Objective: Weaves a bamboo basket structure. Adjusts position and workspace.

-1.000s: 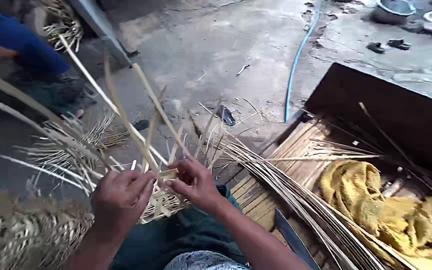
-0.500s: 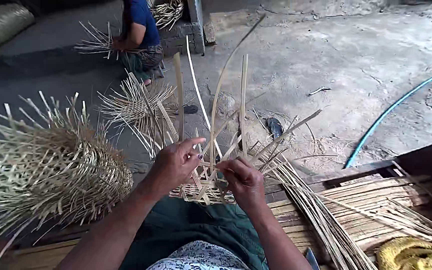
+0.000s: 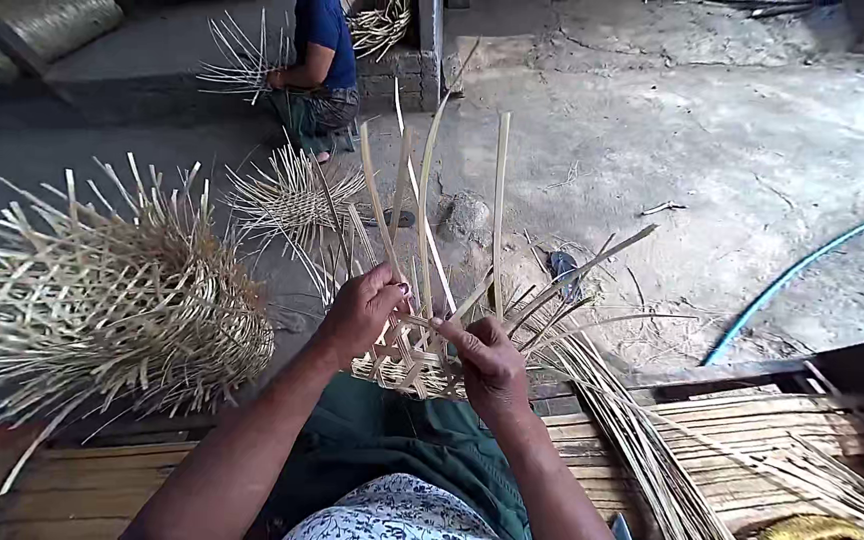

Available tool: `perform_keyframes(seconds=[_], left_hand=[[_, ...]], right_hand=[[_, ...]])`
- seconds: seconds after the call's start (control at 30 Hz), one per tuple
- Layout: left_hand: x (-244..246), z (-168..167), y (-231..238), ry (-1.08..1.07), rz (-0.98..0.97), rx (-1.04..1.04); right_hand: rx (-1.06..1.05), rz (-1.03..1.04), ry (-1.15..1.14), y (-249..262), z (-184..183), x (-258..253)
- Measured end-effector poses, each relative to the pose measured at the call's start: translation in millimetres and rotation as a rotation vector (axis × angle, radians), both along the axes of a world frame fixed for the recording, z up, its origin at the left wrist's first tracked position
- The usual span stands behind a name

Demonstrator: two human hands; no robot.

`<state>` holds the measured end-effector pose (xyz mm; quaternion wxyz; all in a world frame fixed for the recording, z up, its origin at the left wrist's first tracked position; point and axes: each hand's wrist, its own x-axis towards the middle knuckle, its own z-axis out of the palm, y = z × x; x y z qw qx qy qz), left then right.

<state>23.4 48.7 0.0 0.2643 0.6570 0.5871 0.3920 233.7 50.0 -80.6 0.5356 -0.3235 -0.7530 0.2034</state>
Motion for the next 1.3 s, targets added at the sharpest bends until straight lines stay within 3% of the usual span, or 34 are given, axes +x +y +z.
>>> perform_keyframes(seconds=[0.1, 0.2, 0.27, 0.33, 0.4, 0.5, 0.6, 0.73, 0.9, 1.07, 1.13, 1.2, 1.3], left_hand=[[-3, -11, -6, 0.079, -0.085, 0.179], [3, -16, -8, 0.228, -0.047, 0.329], [12, -17, -9, 0.348, -0.014, 0.527], [22, -15, -14, 0.475, -0.130, 0.652], [30, -18, -15, 0.637, -0.282, 0.589], [33, -15, -11, 0.796, -0.360, 0.501], [30, -4, -5, 0.720, -0.326, 0.532], [24, 16, -11, 0.569, -0.198, 0.598], [22, 6, -23, 0.403, -0.247, 0.441], [17, 7, -17, 0.353, -0.221, 0.392], [12, 11, -16, 0.324, -0.262, 0.355], [7, 9, -13, 0.284, -0.305, 0.340], [3, 2, -5, 0.241, -0.309, 0.364]], right_hand=[[-0.096, -0.063, -0.148, -3, 13, 2], [-0.225, -0.051, -0.265, -7, 28, 8], [-0.271, -0.003, -0.251, -7, 28, 10], [-0.321, 0.070, -0.160, -3, 24, 13], [-0.361, 0.103, -0.074, 1, 19, 13], [-0.416, 0.142, 0.032, 4, 15, 10], [-0.314, 0.068, 0.072, -6, 26, 8], [-0.073, -0.166, -0.207, -17, 57, 11], [-0.143, -0.253, -0.591, -29, 87, 7], [0.046, -0.307, -0.585, -27, 92, -9], [0.000, -0.249, -0.590, -20, 94, -7], [-0.208, -0.101, -0.553, -8, 96, 0], [-0.381, 0.088, -0.362, 15, 87, 10]])
